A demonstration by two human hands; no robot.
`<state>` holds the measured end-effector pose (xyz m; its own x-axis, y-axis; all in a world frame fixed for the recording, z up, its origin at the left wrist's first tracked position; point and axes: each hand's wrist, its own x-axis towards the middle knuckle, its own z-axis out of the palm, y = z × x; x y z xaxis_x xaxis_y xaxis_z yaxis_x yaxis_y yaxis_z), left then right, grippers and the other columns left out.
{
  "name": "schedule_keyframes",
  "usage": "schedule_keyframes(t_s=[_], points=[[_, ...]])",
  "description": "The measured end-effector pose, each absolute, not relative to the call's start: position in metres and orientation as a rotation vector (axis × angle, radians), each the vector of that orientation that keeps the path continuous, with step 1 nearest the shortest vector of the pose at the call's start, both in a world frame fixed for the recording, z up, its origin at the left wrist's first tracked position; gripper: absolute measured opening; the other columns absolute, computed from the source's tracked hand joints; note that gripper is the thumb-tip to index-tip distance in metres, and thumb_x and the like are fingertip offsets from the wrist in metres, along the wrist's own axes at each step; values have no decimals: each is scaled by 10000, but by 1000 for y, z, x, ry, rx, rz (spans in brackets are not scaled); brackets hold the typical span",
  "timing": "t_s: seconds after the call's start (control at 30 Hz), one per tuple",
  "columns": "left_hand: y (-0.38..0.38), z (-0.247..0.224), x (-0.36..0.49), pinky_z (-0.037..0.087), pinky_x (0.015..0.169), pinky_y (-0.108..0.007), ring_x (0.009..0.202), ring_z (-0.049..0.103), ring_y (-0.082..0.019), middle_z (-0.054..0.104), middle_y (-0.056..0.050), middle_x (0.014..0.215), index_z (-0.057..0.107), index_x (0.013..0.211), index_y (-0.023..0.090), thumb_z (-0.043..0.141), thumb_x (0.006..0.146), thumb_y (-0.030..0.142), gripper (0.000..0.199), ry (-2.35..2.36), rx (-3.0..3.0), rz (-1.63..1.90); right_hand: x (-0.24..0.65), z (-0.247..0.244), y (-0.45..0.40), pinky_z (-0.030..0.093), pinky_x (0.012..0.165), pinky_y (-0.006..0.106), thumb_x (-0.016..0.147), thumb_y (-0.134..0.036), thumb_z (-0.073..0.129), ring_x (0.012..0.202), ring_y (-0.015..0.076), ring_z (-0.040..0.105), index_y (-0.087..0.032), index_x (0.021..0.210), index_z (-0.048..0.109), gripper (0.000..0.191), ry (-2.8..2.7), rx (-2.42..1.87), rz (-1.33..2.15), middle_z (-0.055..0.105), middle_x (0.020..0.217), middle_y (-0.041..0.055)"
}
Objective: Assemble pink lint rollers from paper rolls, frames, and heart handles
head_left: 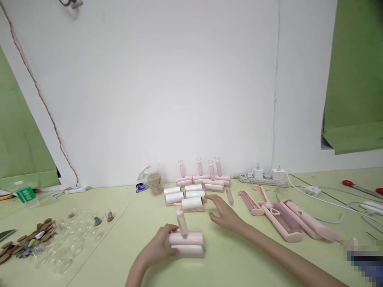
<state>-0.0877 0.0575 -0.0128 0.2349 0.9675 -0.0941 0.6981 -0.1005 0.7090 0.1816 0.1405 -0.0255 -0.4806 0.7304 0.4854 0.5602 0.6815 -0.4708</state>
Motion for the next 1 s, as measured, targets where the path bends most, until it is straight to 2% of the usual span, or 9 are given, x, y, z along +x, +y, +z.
schedule_keyframes(t_s=[0.17, 0.33, 0.4, 0.47, 0.53, 0.67, 0.8, 0.9, 1.0], points=[[87, -25, -141, 402, 845, -316, 1003, 485, -222, 505, -69, 1103, 461, 1086, 188, 579, 597, 266, 508, 1663, 1726, 838, 130, -26, 188, 181, 968, 491, 690, -231, 590, 1172, 295, 319, -152, 1093, 489, 423, -2301, -1079, 223, 441, 1229, 118], [118, -38, -138, 396, 876, -350, 1068, 464, -246, 413, -145, 1216, 372, 1156, 139, 547, 605, 291, 598, 1754, 1731, 1064, 142, -34, 164, 286, 885, 433, 709, -198, 541, 1029, 276, 432, -147, 1058, 509, 353, -2314, -1134, 284, 519, 1079, 110], [124, -40, -129, 328, 933, -419, 1148, 379, -299, 350, -190, 1256, 305, 1198, 104, 575, 576, 294, 704, 1818, 1736, 1162, 164, -33, 145, 317, 838, 423, 694, -212, 529, 982, 289, 454, -164, 1075, 505, 385, -2296, -1172, 366, 520, 1068, 115], [124, -40, -113, 183, 999, -482, 1249, 183, -335, 231, -205, 1324, 221, 1241, 98, 606, 556, 308, 813, 1885, 1754, 1283, 192, -29, 126, 323, 818, 429, 660, -241, 556, 968, 301, 461, -191, 1096, 499, 443, -2264, -1227, 488, 519, 1075, 107], [116, -37, -90, 92, 1012, -501, 1272, 88, -326, 189, -180, 1350, 204, 1252, 128, 596, 598, 350, 794, 1906, 1843, 1446, 219, -23, 109, 343, 790, 429, 604, -269, 614, 927, 308, 485, -199, 1049, 538, 456, -2213, -1302, 664, 549, 1025, 99], [88, -22, -22, 310, 905, -416, 1052, 440, -267, 482, -122, 1109, 399, 1103, 178, 475, 730, 462, 475, 1648, 1974, 1406, 249, -24, 80, 441, 644, 347, 661, -432, 573, 790, 247, 566, -180, 917, 588, 359, -2025, -1345, 1169, 609, 881, 75], [68, 1, 46, 422, 661, -318, 705, 560, -183, 532, -97, 1018, 408, 1104, 175, 348, 756, 577, 536, 1390, 1756, 943, 239, -46, 55, 478, 569, 286, 829, -497, 305, 644, 147, 585, -145, 993, 533, 450, -1320, -1054, 1867, 617, 795, 54], [67, 17, 78, 399, 722, -354, 806, 567, -242, 531, -105, 1070, 409, 1150, 194, 430, 682, 619, 632, 1467, 1830, 815, 227, -62, 45, 483, 631, 305, 808, -402, 461, 641, 156, 592, -118, 920, 548, 317, -666, -713, 2188, 636, 730, 52], [74, 24, 94, 378, 781, -376, 970, 514, -307, 531, -104, 1113, 442, 1142, 212, 563, 617, 514, 617, 1479, 1942, 709, 226, -68, 46, 473, 730, 361, 804, -377, 501, 761, 206, 607, -121, 914, 548, 282, -425, -594, 2257, 665, 806, 82]])
